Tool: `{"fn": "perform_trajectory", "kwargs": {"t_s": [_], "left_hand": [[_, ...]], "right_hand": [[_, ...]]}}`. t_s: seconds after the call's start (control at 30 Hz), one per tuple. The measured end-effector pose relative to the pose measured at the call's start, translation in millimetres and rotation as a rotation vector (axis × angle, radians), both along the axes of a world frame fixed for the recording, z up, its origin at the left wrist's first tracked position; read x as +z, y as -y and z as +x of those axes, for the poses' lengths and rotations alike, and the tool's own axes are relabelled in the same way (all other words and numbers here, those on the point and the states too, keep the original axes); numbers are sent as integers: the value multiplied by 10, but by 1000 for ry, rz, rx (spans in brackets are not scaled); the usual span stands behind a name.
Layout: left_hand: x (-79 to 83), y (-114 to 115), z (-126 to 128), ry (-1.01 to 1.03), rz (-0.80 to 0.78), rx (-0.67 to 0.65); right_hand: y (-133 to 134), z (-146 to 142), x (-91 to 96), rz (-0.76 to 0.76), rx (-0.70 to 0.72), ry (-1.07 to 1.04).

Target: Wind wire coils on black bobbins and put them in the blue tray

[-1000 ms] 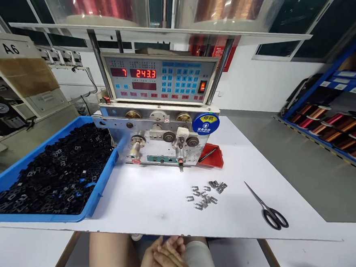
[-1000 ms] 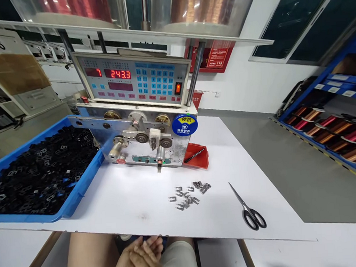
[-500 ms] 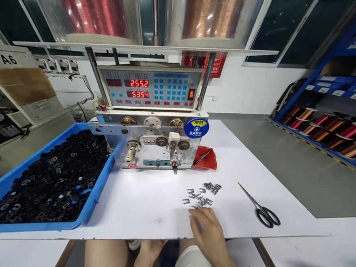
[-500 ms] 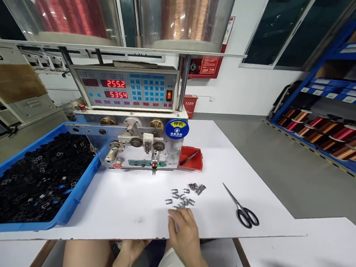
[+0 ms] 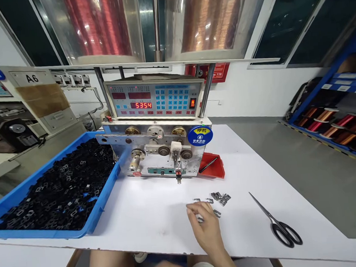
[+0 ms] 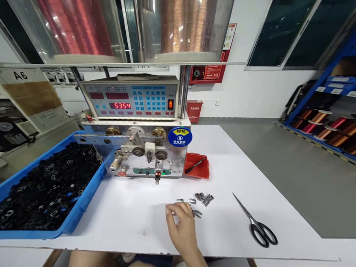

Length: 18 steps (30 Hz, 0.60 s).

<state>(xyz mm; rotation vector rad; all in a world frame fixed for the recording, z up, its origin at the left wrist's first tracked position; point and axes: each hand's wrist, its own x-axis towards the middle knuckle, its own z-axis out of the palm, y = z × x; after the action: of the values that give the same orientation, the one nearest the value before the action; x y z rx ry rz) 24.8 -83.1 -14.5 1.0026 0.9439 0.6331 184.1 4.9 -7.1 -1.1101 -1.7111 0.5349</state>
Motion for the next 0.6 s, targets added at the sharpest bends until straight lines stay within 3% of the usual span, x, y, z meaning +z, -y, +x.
{"fn": "perform_trajectory", "kwargs": {"t_s": [0.03,0.13,0.17,0.23,0.33,0.6], "left_hand": [[178,-104,-15,5,28,59],[619,-572,-18,8,214,583],[727,-745,-6,28,231,677],[877,-1044,28,89,195,692],[952,-1295,76,159,130,636],[780,-1348,247,372,87,693]], "right_hand": [[-64,-69,75,-55,20,-84],[-290,-251,311,-140,22,-352],[-362,-297,386,-136,9,-414],[-480,-355,522,-104,-3,-472],[-581,-365,673,-47,48,-414],[-675,-213,744,32,130,-328]]}}
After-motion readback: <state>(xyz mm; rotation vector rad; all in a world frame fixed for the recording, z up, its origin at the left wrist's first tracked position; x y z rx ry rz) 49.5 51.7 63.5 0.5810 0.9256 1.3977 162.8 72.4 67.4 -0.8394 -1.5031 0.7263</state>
